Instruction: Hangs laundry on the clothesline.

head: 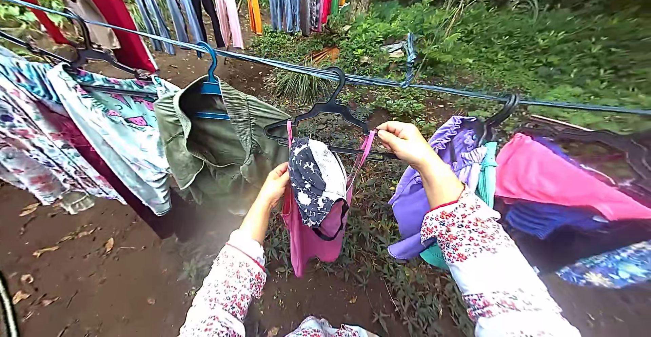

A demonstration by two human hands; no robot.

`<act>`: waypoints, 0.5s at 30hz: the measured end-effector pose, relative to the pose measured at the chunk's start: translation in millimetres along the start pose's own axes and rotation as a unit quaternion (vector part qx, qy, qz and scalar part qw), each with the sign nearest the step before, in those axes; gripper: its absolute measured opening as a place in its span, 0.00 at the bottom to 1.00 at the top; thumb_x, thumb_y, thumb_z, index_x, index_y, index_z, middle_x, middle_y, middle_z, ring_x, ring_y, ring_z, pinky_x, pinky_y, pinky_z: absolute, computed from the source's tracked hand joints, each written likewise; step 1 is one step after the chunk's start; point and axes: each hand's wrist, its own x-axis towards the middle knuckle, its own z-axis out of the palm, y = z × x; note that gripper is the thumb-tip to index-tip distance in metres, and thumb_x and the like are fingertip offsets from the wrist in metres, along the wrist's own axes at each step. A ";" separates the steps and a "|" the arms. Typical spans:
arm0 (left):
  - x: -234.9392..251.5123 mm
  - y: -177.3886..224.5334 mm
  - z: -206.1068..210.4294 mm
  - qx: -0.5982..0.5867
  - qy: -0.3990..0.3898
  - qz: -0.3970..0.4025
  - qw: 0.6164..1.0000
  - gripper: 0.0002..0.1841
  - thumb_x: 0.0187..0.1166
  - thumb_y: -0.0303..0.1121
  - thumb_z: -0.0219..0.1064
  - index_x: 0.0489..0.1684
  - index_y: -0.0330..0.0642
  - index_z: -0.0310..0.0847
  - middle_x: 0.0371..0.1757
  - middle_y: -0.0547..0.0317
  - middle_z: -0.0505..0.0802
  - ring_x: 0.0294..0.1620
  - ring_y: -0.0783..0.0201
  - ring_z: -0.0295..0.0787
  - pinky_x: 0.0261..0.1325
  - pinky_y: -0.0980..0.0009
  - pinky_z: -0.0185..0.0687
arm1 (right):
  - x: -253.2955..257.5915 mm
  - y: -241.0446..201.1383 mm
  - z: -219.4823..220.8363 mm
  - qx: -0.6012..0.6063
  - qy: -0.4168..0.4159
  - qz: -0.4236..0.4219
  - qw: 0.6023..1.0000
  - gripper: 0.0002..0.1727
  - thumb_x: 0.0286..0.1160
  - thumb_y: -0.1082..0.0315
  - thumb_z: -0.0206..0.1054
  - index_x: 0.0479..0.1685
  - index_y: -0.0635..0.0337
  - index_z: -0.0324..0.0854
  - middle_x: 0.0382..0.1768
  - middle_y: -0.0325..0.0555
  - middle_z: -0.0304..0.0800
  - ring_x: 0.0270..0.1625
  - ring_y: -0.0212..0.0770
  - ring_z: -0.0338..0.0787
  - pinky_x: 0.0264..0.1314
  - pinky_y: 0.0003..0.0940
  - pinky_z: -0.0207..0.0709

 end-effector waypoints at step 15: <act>9.4 -9.4 38.6 0.074 0.092 0.062 0.991 0.24 0.96 0.34 0.40 0.85 0.30 0.59 0.69 0.45 0.84 0.61 0.70 0.87 0.67 0.71 0.82 | -86.5 -8.3 -63.7 -0.413 0.255 0.105 0.868 0.36 0.70 0.60 0.77 0.79 0.65 0.75 0.76 0.74 0.73 0.76 0.80 0.72 0.66 0.79 0.66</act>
